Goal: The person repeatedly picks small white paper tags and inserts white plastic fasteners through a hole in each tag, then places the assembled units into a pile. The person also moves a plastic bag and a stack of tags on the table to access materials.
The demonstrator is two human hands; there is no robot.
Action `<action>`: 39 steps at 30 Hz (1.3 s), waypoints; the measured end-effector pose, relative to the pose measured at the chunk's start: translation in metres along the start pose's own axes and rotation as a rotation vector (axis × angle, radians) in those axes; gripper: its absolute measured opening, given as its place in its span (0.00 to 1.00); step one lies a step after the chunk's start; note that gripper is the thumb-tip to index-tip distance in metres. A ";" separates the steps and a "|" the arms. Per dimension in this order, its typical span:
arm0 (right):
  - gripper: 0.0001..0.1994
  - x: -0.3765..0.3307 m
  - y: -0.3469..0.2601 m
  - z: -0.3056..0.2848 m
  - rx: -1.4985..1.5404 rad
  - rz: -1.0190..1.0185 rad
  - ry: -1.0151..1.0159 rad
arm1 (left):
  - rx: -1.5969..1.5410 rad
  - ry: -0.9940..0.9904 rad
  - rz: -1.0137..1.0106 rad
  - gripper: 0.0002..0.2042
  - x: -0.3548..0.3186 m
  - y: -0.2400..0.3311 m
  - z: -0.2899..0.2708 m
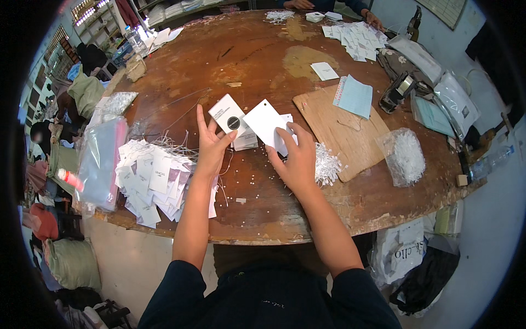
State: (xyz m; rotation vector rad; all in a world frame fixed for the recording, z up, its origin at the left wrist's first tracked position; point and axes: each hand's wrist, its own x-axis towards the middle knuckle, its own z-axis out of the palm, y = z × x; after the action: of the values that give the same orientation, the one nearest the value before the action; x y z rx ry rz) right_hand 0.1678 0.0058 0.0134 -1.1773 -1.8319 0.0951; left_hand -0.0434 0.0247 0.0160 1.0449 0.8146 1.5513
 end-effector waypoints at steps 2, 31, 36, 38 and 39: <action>0.23 0.000 -0.004 0.000 0.026 -0.043 -0.003 | -0.058 -0.028 -0.091 0.49 -0.001 -0.001 0.001; 0.26 -0.002 -0.019 0.006 -0.068 -0.176 -0.085 | -0.171 -0.087 -0.228 0.24 -0.015 -0.011 0.022; 0.26 -0.002 -0.018 0.006 -0.064 -0.174 -0.081 | -0.139 -0.088 -0.233 0.24 -0.016 -0.013 0.023; 0.26 -0.002 -0.018 0.006 -0.058 -0.173 -0.080 | -0.133 -0.090 -0.231 0.25 -0.016 -0.013 0.023; 0.26 -0.002 -0.019 0.006 -0.060 -0.172 -0.082 | -0.127 -0.090 -0.231 0.25 -0.016 -0.013 0.023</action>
State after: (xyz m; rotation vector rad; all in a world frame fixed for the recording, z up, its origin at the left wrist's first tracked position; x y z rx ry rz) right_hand 0.1512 -0.0036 0.0181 -1.0653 -2.0129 -0.0105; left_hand -0.0163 0.0117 0.0094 0.8885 0.7369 1.3329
